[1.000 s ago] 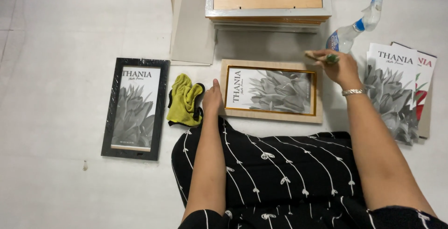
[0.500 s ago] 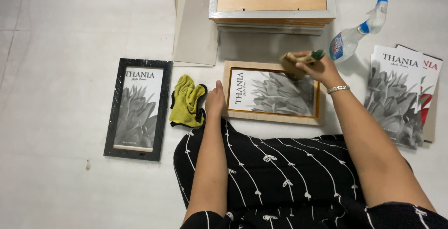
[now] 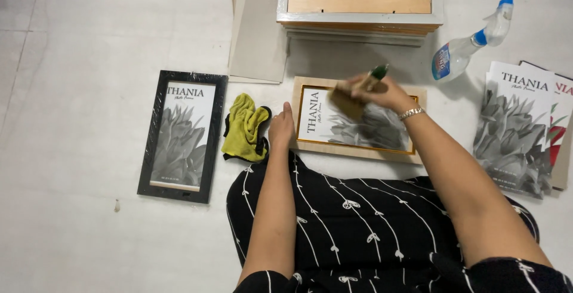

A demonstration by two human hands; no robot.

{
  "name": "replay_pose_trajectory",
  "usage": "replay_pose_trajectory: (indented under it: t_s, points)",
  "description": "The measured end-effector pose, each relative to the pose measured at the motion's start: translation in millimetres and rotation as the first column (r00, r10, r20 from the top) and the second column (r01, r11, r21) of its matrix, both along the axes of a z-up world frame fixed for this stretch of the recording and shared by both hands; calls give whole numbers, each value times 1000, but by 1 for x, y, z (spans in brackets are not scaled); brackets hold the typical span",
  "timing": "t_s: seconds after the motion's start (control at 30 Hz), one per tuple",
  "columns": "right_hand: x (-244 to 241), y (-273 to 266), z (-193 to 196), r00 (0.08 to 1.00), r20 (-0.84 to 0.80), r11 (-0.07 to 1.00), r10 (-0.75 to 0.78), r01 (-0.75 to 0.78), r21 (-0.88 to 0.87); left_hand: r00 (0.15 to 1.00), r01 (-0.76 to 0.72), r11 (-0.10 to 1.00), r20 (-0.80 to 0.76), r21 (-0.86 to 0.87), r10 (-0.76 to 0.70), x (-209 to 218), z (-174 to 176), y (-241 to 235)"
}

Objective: Cleaning a picture frame using a brush, spray cleaner, and a cloth.

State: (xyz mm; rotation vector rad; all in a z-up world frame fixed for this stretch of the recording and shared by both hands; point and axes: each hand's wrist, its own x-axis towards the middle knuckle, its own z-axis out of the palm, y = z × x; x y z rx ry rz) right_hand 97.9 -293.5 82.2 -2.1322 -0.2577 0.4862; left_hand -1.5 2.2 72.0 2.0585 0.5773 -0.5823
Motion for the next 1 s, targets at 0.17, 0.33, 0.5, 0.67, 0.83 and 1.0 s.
replay_pose_trajectory:
  t_s: [0.17,0.33,0.5,0.67,0.83,1.0]
  points:
    - [15,31,30,950,-208,960,-234,260,107,1000,-4,1000,-5,8,4,-1,14,-2]
    - [-23,59,15,936,-163,949,313,-316,9,1000,-1,1000,-10,0,1,-2,13,-2]
    - [12,54,-16,999,4,986,33,-33,165,1000,3,1000,-16,2,-3,-2,14,-1]
    - [24,68,10,958,279,949,-70,150,-277,999,-13,1000,-35,-3,13,-1,15,-1]
    - [-14,79,1,971,42,935,234,-237,265,997,-38,999,-69,-31,36,-8,45,-5]
    - [-15,93,31,895,-309,946,321,-318,62,996,-48,997,-73,-55,44,-4,32,1]
